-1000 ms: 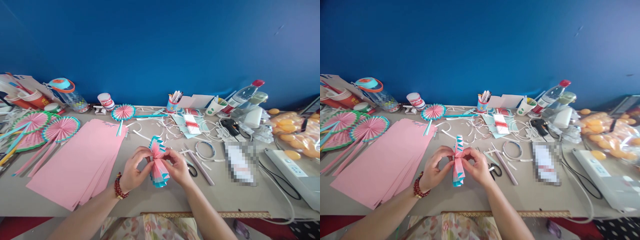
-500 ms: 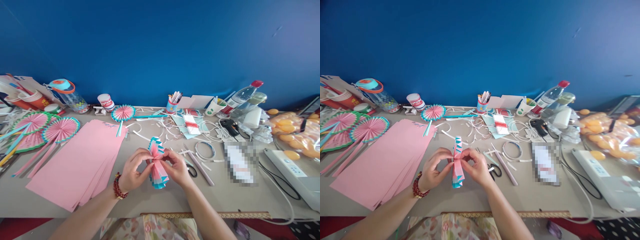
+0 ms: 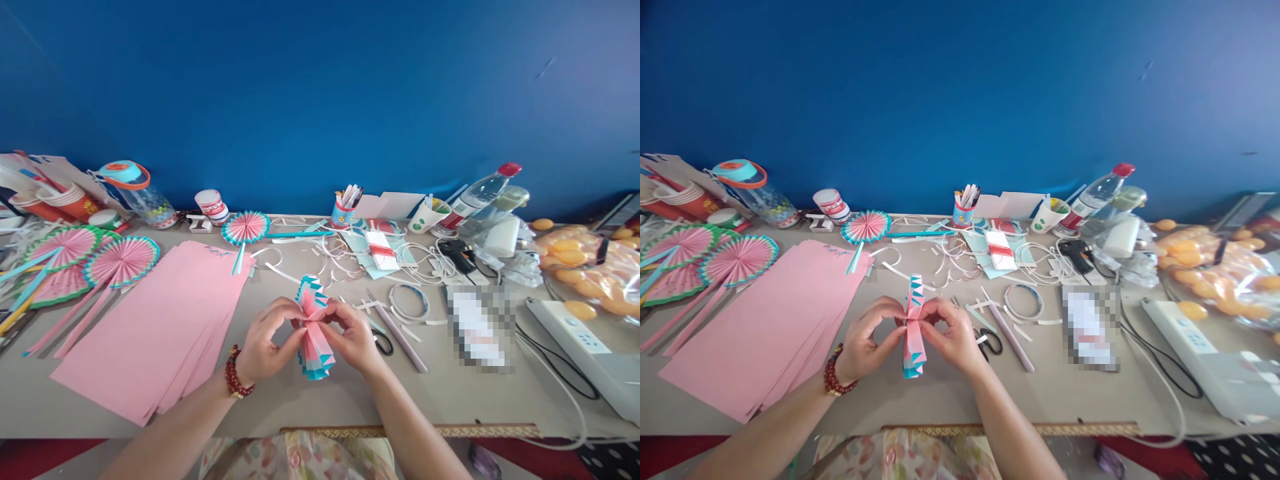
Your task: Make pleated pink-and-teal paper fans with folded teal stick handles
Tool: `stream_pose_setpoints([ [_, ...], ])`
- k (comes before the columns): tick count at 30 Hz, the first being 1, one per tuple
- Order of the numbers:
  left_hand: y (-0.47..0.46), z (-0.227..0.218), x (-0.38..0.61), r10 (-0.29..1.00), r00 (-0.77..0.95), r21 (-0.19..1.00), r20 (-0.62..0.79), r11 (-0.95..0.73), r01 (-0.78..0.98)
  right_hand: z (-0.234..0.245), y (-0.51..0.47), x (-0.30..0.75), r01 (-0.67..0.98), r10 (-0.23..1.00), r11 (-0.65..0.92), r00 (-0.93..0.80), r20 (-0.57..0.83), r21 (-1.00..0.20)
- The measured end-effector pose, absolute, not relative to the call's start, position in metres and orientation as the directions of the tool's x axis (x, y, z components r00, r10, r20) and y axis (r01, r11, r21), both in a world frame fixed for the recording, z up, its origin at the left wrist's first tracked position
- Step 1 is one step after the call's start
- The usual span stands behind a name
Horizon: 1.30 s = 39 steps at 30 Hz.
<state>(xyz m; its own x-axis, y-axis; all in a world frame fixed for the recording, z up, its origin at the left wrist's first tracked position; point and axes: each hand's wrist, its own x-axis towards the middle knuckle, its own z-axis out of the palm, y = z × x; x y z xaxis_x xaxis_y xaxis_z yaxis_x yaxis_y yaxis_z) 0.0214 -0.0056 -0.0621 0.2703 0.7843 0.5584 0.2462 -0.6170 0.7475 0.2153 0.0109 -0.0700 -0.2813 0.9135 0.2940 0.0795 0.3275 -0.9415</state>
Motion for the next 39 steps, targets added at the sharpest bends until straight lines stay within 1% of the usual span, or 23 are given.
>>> stream_pose_setpoints([
  [4, -0.0038, -0.0619, 0.0205, 0.766, 0.286, 0.723, 0.575, -0.640, 0.261, -0.0697, 0.0105, 0.2162, 0.089, 0.916, 0.322, -0.282, 0.287, -0.942],
  [11, 0.0001, -0.0601, 0.0160, 0.708, 0.340, 0.618, 0.620, -0.707, 0.345, -0.0688, 0.0106, 0.2163, 0.078, 0.906, 0.338, -0.296, 0.302, -0.938],
  [17, 0.0013, -0.0592, 0.0142, 0.687, 0.352, 0.565, 0.636, -0.725, 0.395, -0.0642, 0.0100, 0.2157, 0.134, 0.893, 0.382, -0.309, 0.327, -0.915],
  [21, 0.0016, -0.0589, 0.0139, 0.679, 0.357, 0.561, 0.641, -0.732, 0.385, -0.0630, 0.0103, 0.2167, 0.160, 0.877, 0.427, -0.312, 0.365, -0.890],
  [27, 0.0010, -0.0584, 0.0166, 0.698, 0.320, 0.596, 0.641, -0.715, 0.365, -0.0656, 0.0107, 0.2181, 0.162, 0.850, 0.464, -0.360, 0.386, -0.871],
  [33, 0.0010, -0.0586, 0.0169, 0.682, 0.336, 0.585, 0.649, -0.730, 0.352, -0.0647, 0.0105, 0.2184, 0.172, 0.841, 0.485, -0.359, 0.404, -0.857],
  [39, -0.0009, -0.0593, 0.0179, 0.713, 0.318, 0.628, 0.625, -0.701, 0.339, -0.0652, 0.0101, 0.2172, 0.190, 0.807, 0.550, -0.371, 0.459, -0.813],
])
